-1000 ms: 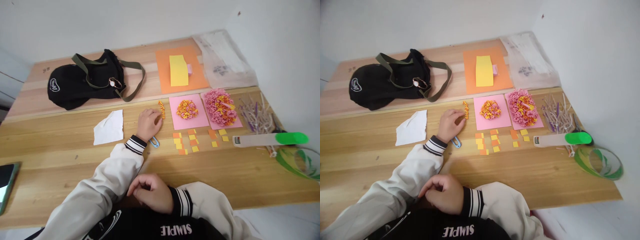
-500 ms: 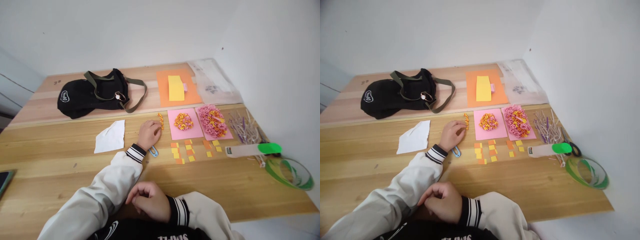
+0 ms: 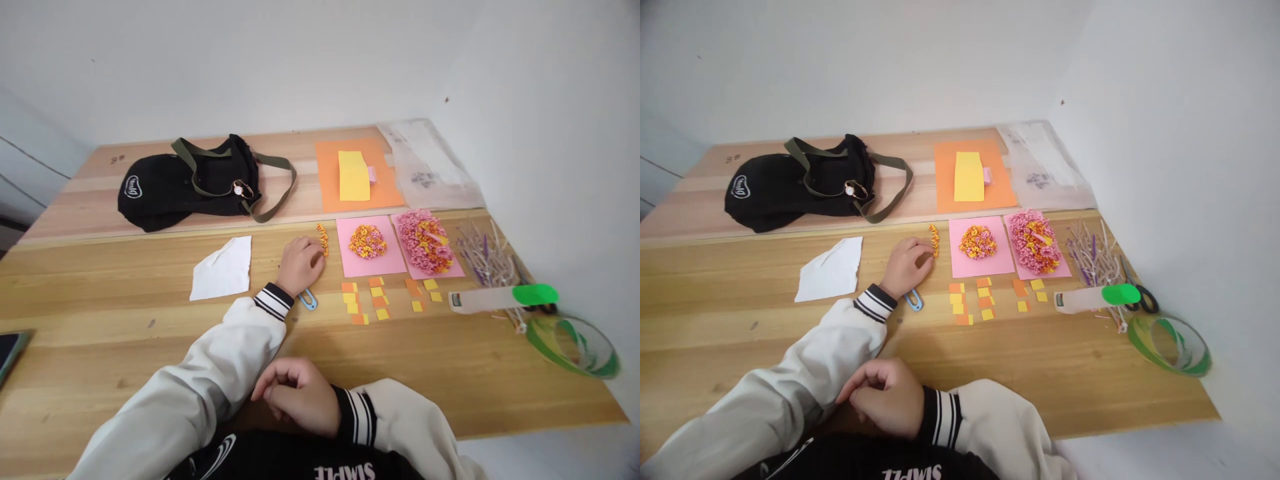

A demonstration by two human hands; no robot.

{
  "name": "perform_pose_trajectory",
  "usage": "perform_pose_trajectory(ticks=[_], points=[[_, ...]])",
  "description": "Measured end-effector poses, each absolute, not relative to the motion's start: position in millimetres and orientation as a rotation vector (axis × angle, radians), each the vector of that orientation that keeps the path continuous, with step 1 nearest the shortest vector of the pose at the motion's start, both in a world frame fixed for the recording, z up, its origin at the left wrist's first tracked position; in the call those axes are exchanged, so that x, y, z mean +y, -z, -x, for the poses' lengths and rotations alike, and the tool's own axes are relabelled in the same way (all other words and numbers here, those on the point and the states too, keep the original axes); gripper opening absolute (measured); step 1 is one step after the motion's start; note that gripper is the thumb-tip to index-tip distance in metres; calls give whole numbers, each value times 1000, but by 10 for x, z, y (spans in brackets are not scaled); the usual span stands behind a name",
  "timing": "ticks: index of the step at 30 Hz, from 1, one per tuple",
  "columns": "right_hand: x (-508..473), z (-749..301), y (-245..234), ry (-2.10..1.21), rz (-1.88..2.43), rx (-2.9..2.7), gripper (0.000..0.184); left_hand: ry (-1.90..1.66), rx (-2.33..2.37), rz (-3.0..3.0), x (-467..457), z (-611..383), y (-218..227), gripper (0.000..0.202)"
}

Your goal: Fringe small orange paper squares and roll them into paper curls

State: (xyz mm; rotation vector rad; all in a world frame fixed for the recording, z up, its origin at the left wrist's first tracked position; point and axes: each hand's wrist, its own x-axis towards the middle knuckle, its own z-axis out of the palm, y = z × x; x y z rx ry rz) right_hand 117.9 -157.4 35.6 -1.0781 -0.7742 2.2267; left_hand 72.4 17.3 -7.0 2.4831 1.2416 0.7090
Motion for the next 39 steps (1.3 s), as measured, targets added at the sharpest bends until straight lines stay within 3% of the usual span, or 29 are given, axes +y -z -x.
perform_pose_trajectory(ticks=[18, 39], points=[[-1592, -1188, -355, -2233, 1059, -744, 17, -729, 1247, -2459, 176, -740, 71, 6], [-1593, -1182, -342, -2248, 1072, -751, 15, -705, 1221, -2503, 191, -738, 91, 13]])
